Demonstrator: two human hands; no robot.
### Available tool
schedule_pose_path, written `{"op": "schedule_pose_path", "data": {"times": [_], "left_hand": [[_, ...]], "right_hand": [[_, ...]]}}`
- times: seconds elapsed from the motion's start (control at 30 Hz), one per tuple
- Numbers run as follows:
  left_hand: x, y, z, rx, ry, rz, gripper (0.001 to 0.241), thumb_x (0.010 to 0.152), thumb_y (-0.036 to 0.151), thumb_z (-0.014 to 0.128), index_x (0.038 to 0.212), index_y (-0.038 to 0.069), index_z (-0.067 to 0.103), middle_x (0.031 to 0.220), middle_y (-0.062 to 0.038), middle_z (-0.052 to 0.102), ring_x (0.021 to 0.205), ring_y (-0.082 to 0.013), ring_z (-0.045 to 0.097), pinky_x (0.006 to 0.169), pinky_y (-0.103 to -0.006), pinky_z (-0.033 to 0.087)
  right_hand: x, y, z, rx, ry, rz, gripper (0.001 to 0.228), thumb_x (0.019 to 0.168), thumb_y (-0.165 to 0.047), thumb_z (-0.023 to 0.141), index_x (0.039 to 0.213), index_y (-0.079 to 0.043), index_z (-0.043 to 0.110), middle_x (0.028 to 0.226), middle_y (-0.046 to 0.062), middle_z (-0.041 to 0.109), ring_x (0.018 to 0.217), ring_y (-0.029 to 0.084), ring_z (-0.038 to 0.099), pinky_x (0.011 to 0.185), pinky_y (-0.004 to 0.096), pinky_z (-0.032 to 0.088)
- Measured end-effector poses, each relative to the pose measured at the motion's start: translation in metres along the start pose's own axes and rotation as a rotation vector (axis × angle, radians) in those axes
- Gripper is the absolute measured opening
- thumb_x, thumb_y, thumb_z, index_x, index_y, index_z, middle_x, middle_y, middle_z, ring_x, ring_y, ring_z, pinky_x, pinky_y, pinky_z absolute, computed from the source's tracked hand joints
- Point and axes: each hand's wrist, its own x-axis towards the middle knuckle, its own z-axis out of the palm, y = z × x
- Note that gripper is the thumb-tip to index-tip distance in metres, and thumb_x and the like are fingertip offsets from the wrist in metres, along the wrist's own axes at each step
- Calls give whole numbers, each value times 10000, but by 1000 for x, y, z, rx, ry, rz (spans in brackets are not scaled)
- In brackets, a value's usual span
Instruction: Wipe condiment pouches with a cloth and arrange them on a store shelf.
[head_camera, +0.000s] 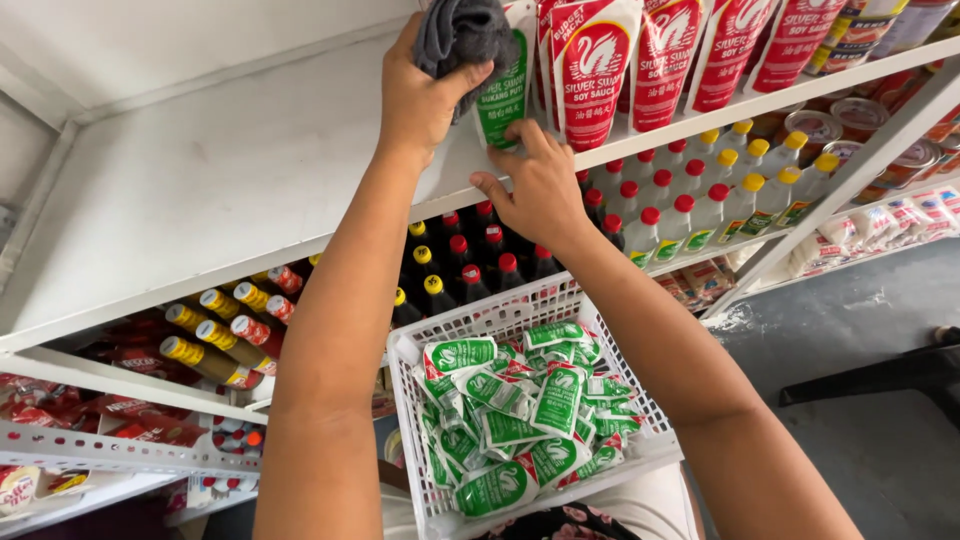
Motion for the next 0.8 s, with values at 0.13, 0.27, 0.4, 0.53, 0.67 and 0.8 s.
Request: {"op": "schedule_pose_path", "data": {"times": [0.13, 0.27, 0.4, 0.53, 0.67, 0.8], "left_hand": [[-4, 15, 2, 9, -28, -88, 349, 837, 27, 856, 1133, 32, 670, 1066, -21, 763, 997, -134, 730, 937, -302, 598], [-24, 29, -14, -30, -12, -23, 322, 883, 10, 857, 1145, 19, 670, 1080, -39, 742, 1016, -149, 699, 965, -314, 578], [-86, 72, -25, 1, 43, 49, 363, 950, 27, 862, 1230, -8, 633, 1163, -54, 712, 1089, -154, 678, 1039, -306, 544], [-188, 90, -27, 56, 48, -96, 476, 881, 74, 863, 1279, -9, 616, 1147, -45, 682, 1073, -132, 655, 1013, -280, 522], [-280, 40, -32, 44, 75, -344, 444, 924, 115, 789, 1304, -32, 613, 1195, -59, 699, 1114, -144, 651, 1042, -294, 504], [-370, -21, -45, 98, 243, -620, 358, 992, 171, 749, 1265, -42, 656, 1158, -75, 725, 1058, -136, 652, 1002, -297, 512]], "right_hand": [[-1, 5, 3, 12, 61, -32, 377, 929, -359, 793, 1084, -15, 779, 1198, 155, 585, 1135, 360, 570, 971, 499, 434], [-12, 1, -6, 105, 117, -79, 319, 904, -289, 835, 1078, -29, 772, 1171, 157, 575, 1135, 349, 573, 978, 479, 461], [-43, -14, -21, 210, 242, -135, 266, 906, -143, 830, 1118, -17, 730, 1199, 158, 569, 1126, 341, 570, 984, 455, 496], [-100, -11, -4, 305, 48, -40, 226, 907, -108, 812, 1098, -23, 725, 1136, 131, 614, 1076, 336, 619, 935, 448, 510], [-148, 16, 46, 505, -390, 52, 214, 919, -159, 760, 1090, -38, 716, 1105, 117, 673, 1094, 333, 662, 937, 435, 545], [-205, 45, 99, 407, -797, 82, 287, 908, -237, 717, 1145, -77, 742, 1145, 169, 689, 1076, 389, 642, 924, 484, 518]]}}
